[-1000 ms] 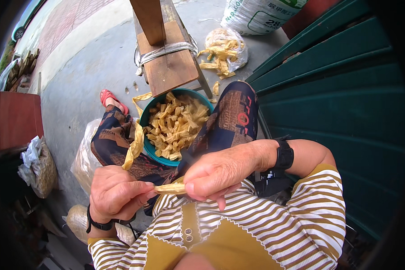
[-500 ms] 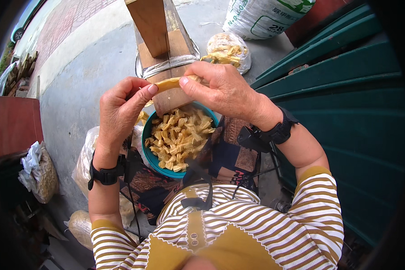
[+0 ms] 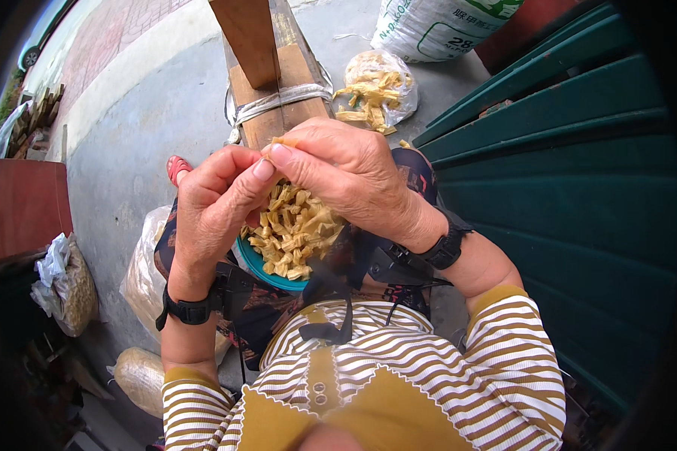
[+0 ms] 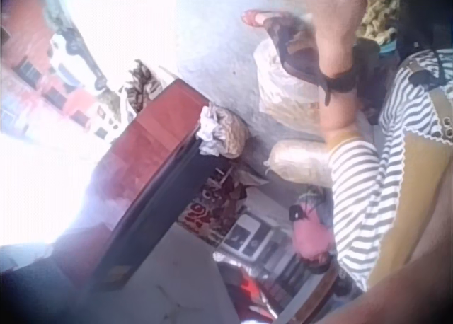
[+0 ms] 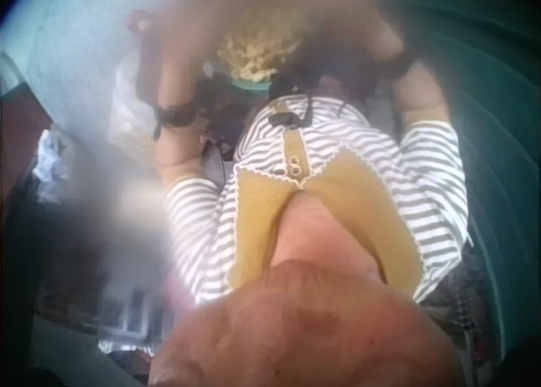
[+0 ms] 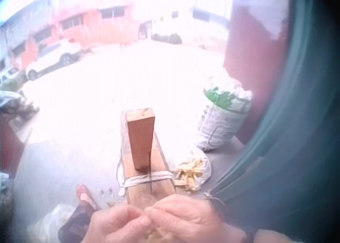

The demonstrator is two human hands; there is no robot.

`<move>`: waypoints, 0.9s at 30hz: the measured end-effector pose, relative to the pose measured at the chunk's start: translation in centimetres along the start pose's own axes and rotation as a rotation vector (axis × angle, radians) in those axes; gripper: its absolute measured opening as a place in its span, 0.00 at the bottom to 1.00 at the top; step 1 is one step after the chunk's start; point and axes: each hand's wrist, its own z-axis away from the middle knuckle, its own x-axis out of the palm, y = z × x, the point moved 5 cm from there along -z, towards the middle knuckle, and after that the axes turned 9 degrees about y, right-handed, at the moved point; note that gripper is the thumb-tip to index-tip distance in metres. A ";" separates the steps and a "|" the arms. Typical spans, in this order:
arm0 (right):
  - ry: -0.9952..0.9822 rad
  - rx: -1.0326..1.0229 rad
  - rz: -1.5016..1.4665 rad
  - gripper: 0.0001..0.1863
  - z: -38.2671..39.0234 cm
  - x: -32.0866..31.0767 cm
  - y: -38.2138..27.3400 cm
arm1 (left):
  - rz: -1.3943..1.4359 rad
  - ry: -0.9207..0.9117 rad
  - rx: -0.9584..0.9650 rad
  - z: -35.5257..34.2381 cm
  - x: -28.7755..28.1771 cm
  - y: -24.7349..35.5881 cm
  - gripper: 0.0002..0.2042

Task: The person knots strips of dried bean curd skin by hand and places them into a green bucket. The person also reaches into a large plastic bag to retrieve more strips.

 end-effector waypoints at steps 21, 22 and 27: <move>-0.065 0.422 -0.302 0.11 7.5 0.4 -3.0 | 0.088 -0.072 0.039 8.0 -0.3 2.2 0.08; -0.049 0.517 -0.393 0.12 7.7 0.7 -2.3 | 0.291 -0.110 -0.118 8.4 -0.1 2.8 0.07; -0.047 0.616 -0.618 0.12 8.2 2.7 -1.8 | 0.594 -0.185 -0.149 8.8 1.0 1.5 0.08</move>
